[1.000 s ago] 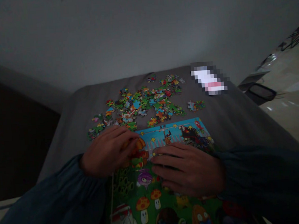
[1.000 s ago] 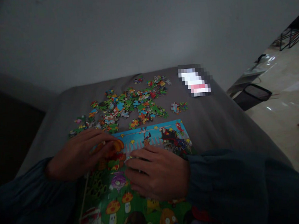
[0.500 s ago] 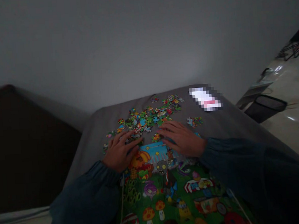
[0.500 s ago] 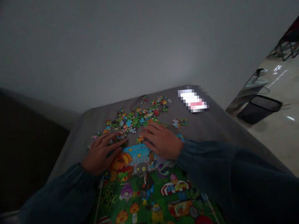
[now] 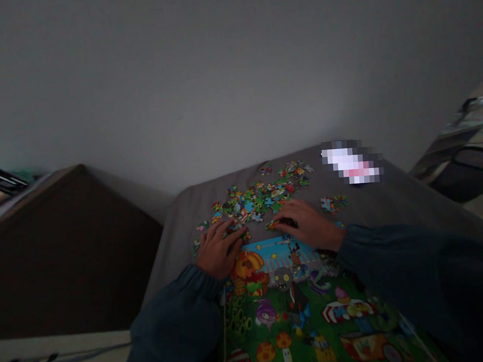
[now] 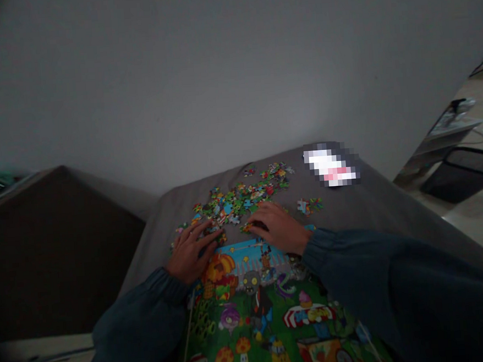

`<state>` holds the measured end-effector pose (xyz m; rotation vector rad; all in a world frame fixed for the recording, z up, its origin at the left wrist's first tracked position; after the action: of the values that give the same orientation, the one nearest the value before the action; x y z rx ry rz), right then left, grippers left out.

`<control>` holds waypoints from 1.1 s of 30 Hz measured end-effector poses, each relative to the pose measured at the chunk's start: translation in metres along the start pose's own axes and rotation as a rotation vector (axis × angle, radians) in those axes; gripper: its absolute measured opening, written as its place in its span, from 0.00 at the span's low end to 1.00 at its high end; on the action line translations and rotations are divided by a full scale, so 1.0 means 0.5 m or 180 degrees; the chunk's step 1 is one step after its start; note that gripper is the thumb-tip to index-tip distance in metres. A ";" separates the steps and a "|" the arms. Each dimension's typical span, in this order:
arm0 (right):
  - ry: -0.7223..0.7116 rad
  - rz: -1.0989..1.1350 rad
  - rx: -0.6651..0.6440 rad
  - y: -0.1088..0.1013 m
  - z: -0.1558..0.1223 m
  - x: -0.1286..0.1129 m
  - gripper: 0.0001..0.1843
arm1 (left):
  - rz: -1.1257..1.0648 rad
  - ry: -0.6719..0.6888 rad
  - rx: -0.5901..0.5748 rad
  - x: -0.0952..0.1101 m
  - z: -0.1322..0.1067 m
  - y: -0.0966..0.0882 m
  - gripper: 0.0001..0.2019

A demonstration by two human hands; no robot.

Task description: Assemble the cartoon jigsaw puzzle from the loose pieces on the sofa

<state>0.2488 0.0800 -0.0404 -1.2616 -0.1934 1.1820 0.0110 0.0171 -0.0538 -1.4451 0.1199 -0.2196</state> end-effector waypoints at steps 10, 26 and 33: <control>0.0017 0.0003 0.0164 -0.014 -0.022 0.020 0.09 | -0.0145 -0.0757 0.0672 -0.123 0.002 -0.049 0.18; 0.0003 -0.0449 0.0018 0.002 -0.023 0.018 0.12 | -0.0199 -0.1238 0.0266 -0.198 0.016 -0.011 0.20; 0.0108 -0.0762 0.0212 -0.005 -0.024 0.006 0.17 | -0.0286 -0.1152 0.0112 -0.211 0.036 -0.004 0.21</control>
<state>0.2599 0.0753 -0.0444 -1.1644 -0.2702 0.9535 -0.0882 0.0575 -0.0549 -1.4342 -0.2432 -0.0305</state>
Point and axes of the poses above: each hand's wrist, its own z-axis towards the middle knuckle, its own y-axis out of the palm, x = y × z, the point moved 4 cm from there along z, towards the middle knuckle, and after that the axes turned 3 degrees about -x, right-handed, at the moved point
